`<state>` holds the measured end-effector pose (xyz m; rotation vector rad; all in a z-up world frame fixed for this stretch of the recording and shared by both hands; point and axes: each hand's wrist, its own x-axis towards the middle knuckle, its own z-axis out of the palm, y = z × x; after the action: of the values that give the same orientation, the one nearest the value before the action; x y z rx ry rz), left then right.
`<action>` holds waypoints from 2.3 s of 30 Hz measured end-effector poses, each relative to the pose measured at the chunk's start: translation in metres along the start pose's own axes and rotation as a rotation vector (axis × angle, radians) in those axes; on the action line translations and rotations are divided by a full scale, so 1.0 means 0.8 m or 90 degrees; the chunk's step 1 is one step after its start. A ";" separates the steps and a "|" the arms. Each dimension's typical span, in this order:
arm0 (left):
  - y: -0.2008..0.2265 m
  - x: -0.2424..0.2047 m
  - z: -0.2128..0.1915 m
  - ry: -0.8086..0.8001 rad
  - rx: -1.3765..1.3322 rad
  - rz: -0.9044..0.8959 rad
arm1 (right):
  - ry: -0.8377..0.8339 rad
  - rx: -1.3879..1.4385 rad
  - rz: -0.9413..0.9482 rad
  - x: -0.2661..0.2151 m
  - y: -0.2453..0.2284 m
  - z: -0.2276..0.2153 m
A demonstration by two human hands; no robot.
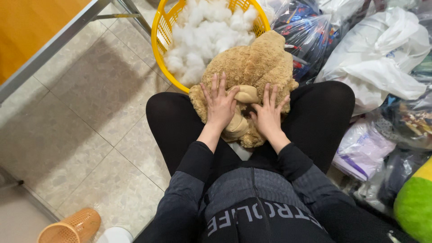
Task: The person sits on the floor and repeatedly takes handfuls of white stuffing from a yellow basket, then pushes the stuffing into an opening in a beige plush toy held on their lap. The person continues to add stuffing and compress the toy throughout the clip.
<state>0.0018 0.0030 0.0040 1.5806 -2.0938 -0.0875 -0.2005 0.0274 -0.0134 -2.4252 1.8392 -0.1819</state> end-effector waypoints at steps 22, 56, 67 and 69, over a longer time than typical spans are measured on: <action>0.015 -0.022 0.049 -0.073 0.173 0.129 | -0.052 -0.345 -0.001 0.016 -0.001 0.075; 0.010 -0.017 0.034 -0.130 0.037 0.093 | 0.028 -0.260 0.122 0.070 0.032 0.143; 0.010 -0.014 0.034 -0.135 0.066 0.050 | 0.014 -0.221 0.060 0.112 0.029 0.128; 0.010 -0.011 0.034 -0.167 0.068 0.021 | 0.064 -0.301 0.044 0.123 0.026 0.118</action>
<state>-0.0155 0.0066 -0.0200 1.6725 -2.3597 -0.1838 -0.1801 -0.0725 -0.1062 -2.6779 2.2192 0.1594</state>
